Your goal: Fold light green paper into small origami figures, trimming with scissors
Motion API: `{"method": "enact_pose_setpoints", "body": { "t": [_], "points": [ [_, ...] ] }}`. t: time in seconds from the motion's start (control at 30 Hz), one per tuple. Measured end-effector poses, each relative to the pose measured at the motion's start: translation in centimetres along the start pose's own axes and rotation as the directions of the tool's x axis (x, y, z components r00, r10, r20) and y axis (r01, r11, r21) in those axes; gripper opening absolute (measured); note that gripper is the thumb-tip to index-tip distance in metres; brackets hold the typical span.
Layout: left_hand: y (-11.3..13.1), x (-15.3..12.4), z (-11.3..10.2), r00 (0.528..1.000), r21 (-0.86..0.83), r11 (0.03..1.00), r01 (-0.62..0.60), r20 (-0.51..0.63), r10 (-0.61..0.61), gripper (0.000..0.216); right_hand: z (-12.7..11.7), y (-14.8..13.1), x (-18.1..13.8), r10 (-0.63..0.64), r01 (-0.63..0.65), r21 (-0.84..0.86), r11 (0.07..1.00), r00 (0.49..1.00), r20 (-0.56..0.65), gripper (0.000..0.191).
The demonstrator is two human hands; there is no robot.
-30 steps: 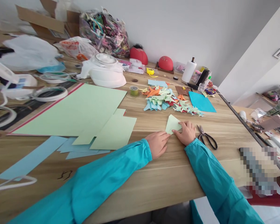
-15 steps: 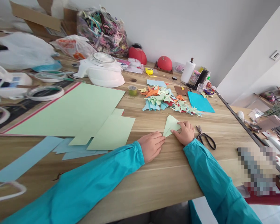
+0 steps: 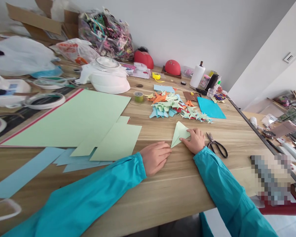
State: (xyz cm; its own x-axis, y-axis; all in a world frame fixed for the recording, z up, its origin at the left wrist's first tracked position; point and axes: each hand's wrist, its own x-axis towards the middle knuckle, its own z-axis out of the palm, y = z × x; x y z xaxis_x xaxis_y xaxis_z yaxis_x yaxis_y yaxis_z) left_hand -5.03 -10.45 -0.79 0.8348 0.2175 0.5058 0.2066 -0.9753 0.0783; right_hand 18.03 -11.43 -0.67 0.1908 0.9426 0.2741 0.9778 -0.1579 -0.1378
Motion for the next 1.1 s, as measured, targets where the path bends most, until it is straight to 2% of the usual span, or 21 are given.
{"method": "enact_pose_setpoints", "body": {
  "t": [0.13,0.2,0.47,0.67,0.8,0.87,0.97,1.1],
  "points": [
    [-1.2,0.3,-0.3,0.995,-0.016,0.999,0.038,-0.090,-0.040,0.029,0.0,0.0,0.0,-0.008,0.008,-0.002,1.000,1.000,0.000,0.057],
    [-1.5,0.7,0.1,0.994,-0.006,0.998,0.066,-0.090,-0.067,0.031,-0.1,-0.1,0.0,-0.010,0.010,-0.002,1.000,1.000,0.003,0.056],
    [-1.2,1.4,2.3,0.996,-0.036,0.995,0.089,0.031,-0.088,0.030,0.1,0.0,0.1,-0.007,0.007,0.011,1.000,1.000,0.000,0.052],
    [-1.3,1.0,2.0,0.992,-0.082,0.992,0.093,0.092,-0.086,0.036,0.4,0.2,0.3,-0.002,0.002,0.016,1.000,1.000,-0.002,0.056],
    [-1.8,1.8,1.2,0.985,-0.081,0.994,0.069,0.162,-0.055,0.029,0.4,0.2,0.3,-0.001,0.001,0.030,1.000,1.000,0.004,0.058],
    [-2.5,2.5,0.8,0.979,-0.063,0.997,0.043,0.203,-0.030,0.023,0.3,0.3,0.3,-0.005,0.004,0.040,0.999,1.000,0.009,0.058],
    [-4.0,3.7,0.7,0.981,0.034,0.998,0.060,0.184,-0.065,0.031,0.3,0.3,0.3,-0.008,0.007,0.053,0.999,1.000,0.012,0.057],
    [-5.2,5.1,1.9,0.977,0.191,0.982,-0.003,0.212,-0.038,0.033,0.5,0.5,0.3,-0.077,0.078,0.075,0.994,0.997,-0.018,0.053]
  ]
}}
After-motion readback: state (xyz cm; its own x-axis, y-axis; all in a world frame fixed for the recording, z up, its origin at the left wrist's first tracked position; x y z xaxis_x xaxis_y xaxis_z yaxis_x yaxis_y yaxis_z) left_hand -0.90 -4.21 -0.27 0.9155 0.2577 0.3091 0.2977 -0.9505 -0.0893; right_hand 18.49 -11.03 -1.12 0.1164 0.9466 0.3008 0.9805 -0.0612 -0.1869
